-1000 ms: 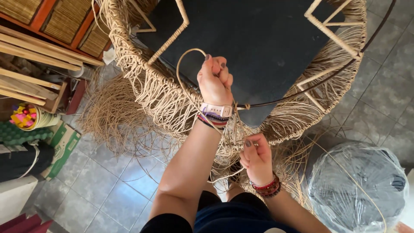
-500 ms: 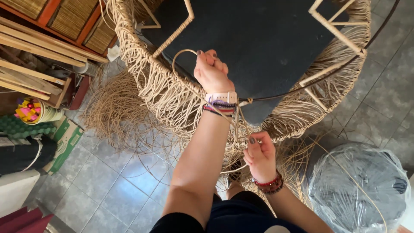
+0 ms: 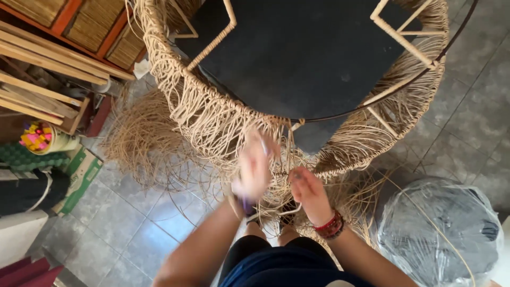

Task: Weaving and tying natural fiber strands onto a metal frame to assemble a decorative lampshade

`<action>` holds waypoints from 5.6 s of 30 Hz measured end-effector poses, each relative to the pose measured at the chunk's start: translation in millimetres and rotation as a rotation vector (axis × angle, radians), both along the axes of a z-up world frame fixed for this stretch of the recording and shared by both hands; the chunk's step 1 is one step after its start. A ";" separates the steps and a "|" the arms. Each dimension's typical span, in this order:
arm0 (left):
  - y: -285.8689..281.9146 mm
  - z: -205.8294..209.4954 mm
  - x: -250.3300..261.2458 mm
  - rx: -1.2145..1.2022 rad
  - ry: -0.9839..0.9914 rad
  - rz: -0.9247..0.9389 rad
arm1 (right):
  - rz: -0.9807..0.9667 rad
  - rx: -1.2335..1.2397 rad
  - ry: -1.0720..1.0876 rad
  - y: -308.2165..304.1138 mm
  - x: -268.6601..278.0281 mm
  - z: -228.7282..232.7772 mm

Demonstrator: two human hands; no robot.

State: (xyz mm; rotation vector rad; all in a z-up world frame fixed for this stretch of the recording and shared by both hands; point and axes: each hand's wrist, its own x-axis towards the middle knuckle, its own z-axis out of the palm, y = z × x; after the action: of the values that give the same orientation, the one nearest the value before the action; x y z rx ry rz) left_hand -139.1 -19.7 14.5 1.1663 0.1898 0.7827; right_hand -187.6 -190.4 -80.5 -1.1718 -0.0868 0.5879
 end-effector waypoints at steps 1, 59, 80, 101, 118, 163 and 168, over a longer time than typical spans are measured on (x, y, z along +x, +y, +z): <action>-6.4 -9.3 -23.7 0.179 0.027 -0.146 | 0.057 -0.114 -0.099 -1.2 -3.7 -3.6; -150.0 -214.3 -283.2 0.895 0.524 -1.562 | -0.980 -0.797 0.234 -104.9 -348.4 -96.1; -144.7 -602.8 -369.2 0.201 0.990 -1.393 | -1.142 0.229 0.866 -193.5 -225.1 -495.1; -279.6 -201.3 -411.7 -0.379 1.073 -1.303 | -0.424 -0.324 0.466 -228.4 -478.8 -91.7; -350.3 -113.8 -395.2 -0.735 0.926 -1.063 | -0.022 -0.693 0.397 -329.7 -542.6 13.6; -279.3 -105.8 -573.5 1.381 -0.221 -2.109 | -0.669 0.246 0.315 -325.9 -562.4 44.7; -288.0 -112.7 -535.1 1.665 0.037 -2.037 | -0.878 0.029 0.258 -305.9 -603.1 94.4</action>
State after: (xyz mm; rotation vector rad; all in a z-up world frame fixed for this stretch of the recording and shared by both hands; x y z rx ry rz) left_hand -674.2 -307.7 -98.2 1.9457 -1.7095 -1.2531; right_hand -790.7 -496.4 14.0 -0.9742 0.6125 -0.0493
